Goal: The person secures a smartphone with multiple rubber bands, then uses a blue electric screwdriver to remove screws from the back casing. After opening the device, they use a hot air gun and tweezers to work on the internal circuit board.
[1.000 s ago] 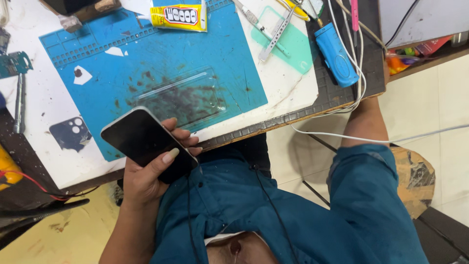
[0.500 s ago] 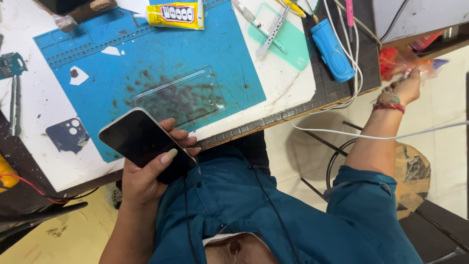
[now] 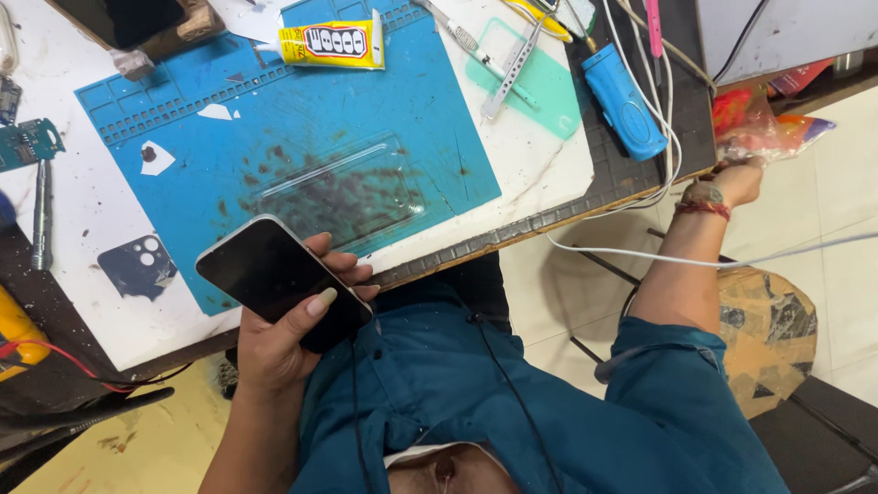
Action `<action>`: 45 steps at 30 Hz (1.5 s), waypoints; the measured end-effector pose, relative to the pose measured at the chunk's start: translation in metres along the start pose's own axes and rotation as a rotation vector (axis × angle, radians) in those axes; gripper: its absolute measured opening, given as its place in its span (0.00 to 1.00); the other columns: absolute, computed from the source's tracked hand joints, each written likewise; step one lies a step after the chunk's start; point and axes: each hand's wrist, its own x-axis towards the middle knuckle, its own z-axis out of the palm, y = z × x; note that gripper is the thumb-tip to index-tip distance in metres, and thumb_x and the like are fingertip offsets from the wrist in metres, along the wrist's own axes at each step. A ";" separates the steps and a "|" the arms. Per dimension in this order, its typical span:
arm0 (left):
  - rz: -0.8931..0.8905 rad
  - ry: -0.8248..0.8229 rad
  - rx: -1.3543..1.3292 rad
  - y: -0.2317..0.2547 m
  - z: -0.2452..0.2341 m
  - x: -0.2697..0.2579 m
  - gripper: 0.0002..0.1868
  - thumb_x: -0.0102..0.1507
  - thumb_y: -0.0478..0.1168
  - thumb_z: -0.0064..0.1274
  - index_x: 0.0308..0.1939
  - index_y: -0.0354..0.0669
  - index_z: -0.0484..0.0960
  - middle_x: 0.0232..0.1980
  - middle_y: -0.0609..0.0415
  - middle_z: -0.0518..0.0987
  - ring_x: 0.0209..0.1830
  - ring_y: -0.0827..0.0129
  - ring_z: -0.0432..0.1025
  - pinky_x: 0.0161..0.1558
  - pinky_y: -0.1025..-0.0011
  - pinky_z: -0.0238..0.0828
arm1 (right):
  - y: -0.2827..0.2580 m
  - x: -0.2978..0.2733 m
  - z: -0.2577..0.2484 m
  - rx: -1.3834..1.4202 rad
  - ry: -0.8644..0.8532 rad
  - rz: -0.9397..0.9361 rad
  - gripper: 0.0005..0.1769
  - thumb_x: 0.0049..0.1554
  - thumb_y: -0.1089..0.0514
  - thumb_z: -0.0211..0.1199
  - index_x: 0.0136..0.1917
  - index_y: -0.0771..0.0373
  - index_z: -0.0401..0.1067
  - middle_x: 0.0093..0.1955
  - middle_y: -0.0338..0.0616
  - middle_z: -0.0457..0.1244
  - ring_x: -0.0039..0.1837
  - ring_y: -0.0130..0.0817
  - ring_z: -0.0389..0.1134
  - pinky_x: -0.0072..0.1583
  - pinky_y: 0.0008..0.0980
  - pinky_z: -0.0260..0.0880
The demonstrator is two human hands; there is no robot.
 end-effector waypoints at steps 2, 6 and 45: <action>-0.003 0.000 -0.004 -0.002 -0.002 -0.002 0.29 0.67 0.24 0.49 0.73 0.28 0.64 0.63 0.34 0.77 0.66 0.44 0.73 0.65 0.41 0.73 | -0.004 -0.002 -0.008 0.084 -0.027 0.059 0.17 0.62 0.57 0.51 0.49 0.71 0.76 0.47 0.54 0.73 0.47 0.42 0.76 0.50 0.37 0.77; -0.015 -0.002 -0.012 -0.005 -0.005 -0.002 0.30 0.67 0.24 0.49 0.73 0.28 0.64 0.63 0.35 0.77 0.66 0.44 0.73 0.65 0.42 0.73 | -0.001 -0.003 -0.008 0.188 -0.248 0.263 0.17 0.63 0.58 0.48 0.50 0.72 0.75 0.49 0.55 0.72 0.49 0.43 0.77 0.53 0.37 0.80; -0.033 -0.051 0.074 -0.011 0.008 0.022 0.32 0.68 0.33 0.52 0.76 0.30 0.61 0.65 0.38 0.76 0.68 0.47 0.73 0.68 0.49 0.73 | 0.050 0.006 0.074 -0.716 -0.614 -0.037 0.18 0.64 0.57 0.60 0.58 0.76 0.75 0.54 0.52 0.72 0.52 0.41 0.76 0.54 0.36 0.78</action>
